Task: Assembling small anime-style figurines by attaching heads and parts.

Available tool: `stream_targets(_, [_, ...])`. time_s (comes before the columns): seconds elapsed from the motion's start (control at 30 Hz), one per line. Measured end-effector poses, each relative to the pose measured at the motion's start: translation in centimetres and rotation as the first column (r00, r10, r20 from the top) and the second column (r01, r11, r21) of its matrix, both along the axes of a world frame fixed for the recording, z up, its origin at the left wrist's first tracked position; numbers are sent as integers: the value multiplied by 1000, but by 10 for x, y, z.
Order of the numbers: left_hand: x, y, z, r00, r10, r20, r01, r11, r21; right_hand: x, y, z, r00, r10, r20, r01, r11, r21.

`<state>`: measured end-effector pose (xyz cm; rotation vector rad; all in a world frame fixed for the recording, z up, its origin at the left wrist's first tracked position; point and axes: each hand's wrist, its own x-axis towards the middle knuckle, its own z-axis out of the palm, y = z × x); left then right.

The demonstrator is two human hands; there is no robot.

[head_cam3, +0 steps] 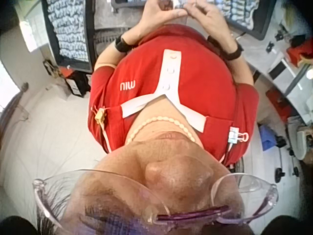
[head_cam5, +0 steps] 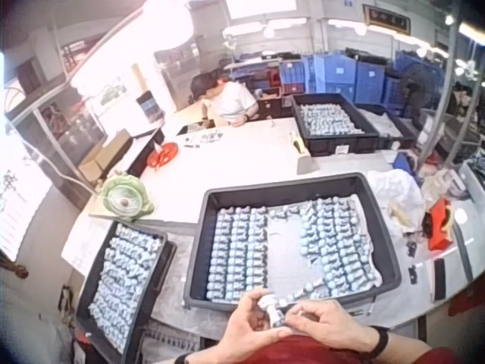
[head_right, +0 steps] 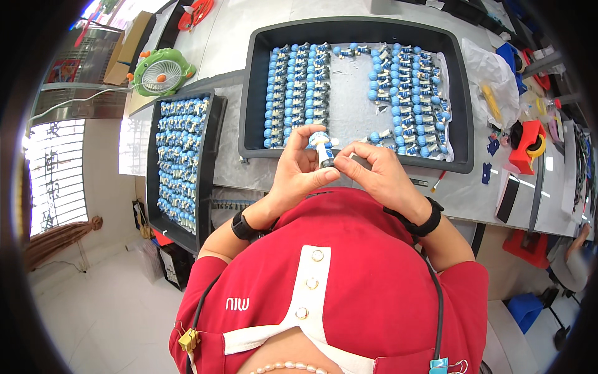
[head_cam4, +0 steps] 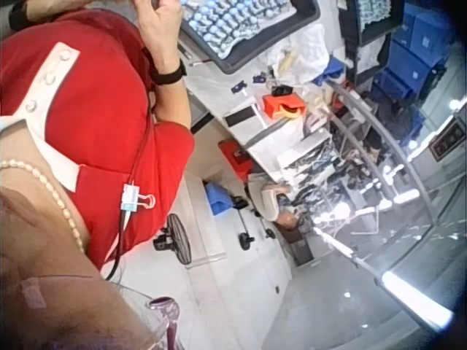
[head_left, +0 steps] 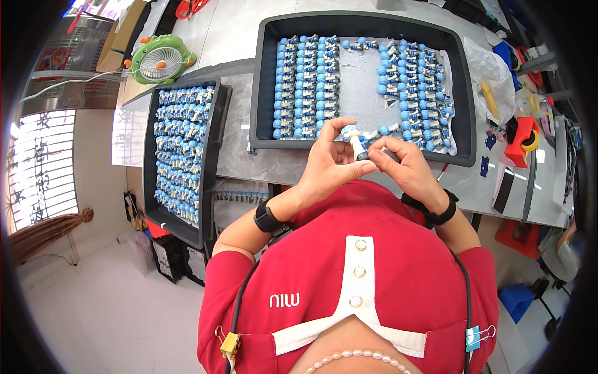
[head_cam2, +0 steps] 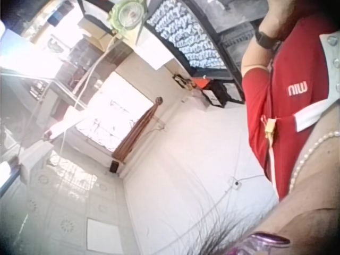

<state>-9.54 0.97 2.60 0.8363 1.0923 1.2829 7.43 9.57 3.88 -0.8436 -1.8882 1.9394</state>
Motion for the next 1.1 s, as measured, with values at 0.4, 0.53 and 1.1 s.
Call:
stream_targets(0.4, [-2, -1, -2, 995, -15, -95, 15, 1000, 2, 0, 0, 2, 1000, 22, 10, -22, 1000, -1])
stream_targets(0.53, [-5, 0, 2, 970, -61, -236, 62, 998, -4, 0, -1, -2, 1000, 14, -4, -14, 1000, -26])
stream_targets(1.1, [-7, -3, 6, 974, -109, -198, 88, 990, -113, 9, 1, 4, 987, -147, -66, 144, 988, -47])
